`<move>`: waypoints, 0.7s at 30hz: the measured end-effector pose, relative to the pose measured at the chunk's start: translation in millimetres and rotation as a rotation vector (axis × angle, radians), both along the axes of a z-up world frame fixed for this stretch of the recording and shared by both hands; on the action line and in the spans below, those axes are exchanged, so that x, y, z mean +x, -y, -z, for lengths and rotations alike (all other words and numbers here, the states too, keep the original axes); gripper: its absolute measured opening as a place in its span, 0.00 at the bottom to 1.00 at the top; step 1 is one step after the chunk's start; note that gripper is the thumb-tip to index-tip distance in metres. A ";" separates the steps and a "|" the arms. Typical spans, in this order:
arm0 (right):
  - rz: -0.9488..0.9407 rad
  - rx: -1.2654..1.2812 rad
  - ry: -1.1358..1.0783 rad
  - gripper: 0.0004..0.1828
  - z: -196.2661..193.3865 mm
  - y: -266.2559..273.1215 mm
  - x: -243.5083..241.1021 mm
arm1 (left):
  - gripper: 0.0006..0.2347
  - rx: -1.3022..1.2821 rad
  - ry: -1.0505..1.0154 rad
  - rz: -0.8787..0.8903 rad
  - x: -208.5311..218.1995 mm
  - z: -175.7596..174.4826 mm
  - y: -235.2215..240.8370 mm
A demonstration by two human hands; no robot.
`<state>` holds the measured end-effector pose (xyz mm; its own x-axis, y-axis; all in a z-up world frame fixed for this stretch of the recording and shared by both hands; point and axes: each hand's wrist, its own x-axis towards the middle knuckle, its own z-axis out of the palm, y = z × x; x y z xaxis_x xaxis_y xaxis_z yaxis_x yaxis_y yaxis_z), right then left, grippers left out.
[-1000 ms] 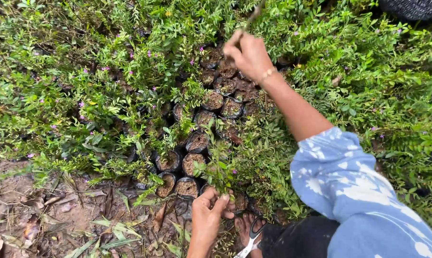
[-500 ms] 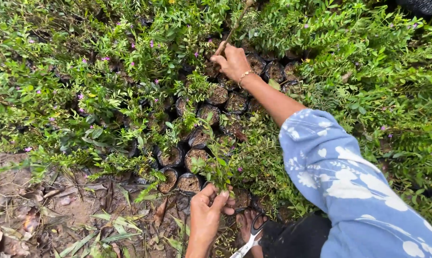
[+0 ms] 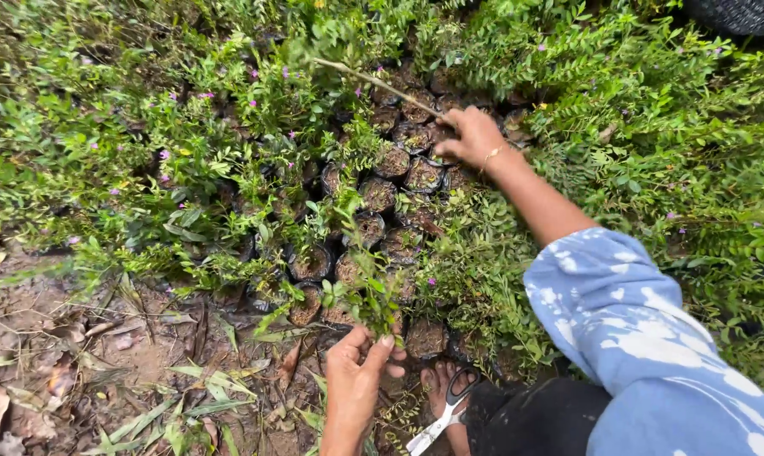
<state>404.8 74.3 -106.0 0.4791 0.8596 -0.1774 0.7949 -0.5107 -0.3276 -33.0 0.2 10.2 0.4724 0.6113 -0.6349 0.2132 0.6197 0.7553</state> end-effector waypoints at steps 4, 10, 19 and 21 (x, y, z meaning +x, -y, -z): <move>0.044 0.054 0.042 0.13 -9.1 7.2 -3.8 | 0.05 -0.040 -0.089 0.021 -4.6 -13.9 4.9; 0.307 -0.247 -0.398 0.13 -58.0 36.9 11.3 | 0.05 -0.040 -0.010 -0.040 -11.3 -13.6 2.0; 0.222 -0.176 -0.278 0.06 -88.6 37.7 -16.0 | 0.06 0.017 -0.041 0.081 -3.1 -20.7 12.3; 0.209 0.037 -0.377 0.07 -141.7 37.8 -35.0 | 0.07 0.013 -0.030 0.053 -5.2 -15.5 13.3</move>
